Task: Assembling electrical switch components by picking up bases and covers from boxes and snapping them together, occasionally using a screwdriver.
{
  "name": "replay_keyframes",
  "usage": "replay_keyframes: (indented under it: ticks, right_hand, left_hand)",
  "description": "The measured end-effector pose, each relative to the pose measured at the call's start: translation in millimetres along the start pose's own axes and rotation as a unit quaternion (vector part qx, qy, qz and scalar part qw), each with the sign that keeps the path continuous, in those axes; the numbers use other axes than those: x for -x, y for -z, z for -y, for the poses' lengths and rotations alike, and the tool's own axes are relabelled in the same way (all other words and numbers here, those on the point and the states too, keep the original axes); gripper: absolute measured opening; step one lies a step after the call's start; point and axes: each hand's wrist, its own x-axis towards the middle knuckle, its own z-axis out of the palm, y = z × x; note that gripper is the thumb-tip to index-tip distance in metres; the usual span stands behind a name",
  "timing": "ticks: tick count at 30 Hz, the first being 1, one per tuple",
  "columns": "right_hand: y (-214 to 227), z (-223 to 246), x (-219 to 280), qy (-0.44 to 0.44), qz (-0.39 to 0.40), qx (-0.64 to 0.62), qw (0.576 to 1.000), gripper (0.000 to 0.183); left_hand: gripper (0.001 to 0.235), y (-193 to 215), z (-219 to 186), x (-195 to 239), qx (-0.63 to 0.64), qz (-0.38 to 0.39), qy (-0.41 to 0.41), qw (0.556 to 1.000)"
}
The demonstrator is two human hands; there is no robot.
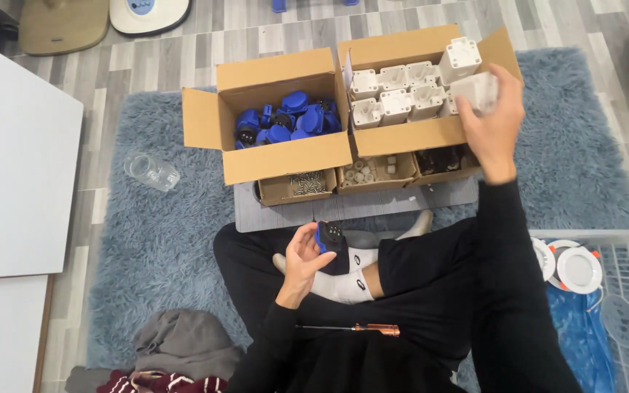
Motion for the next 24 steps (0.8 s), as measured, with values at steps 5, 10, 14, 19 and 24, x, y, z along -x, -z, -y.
replay_keyframes:
  ticks: [5,10,14,19,24]
  right_hand:
    - [10,42,64,-0.137,-0.003,-0.272,0.953,0.067]
    - [4,105,150,-0.300,0.032,-0.442,0.845,0.063]
    - [-18,126,209,-0.475,0.119,-0.555,0.672,0.061]
    - [-30,148,247,-0.545,0.178,-0.591,0.568,0.058]
    - [-32,157,262,-0.561,0.127,-0.637,0.513,0.055]
  left_hand:
    - [0.073,-17,-4,-7,-0.041,-0.011,-0.055,0.998]
    - [0.077,-30,-15,-13,-0.097,0.047,-0.075,0.991]
    - [0.070,-45,-31,-19,-0.221,0.091,-0.121,0.963]
    - [0.070,-60,-44,-18,-0.379,0.105,-0.176,0.902]
    - [0.067,-66,-48,-12,-0.416,0.118,-0.193,0.881]
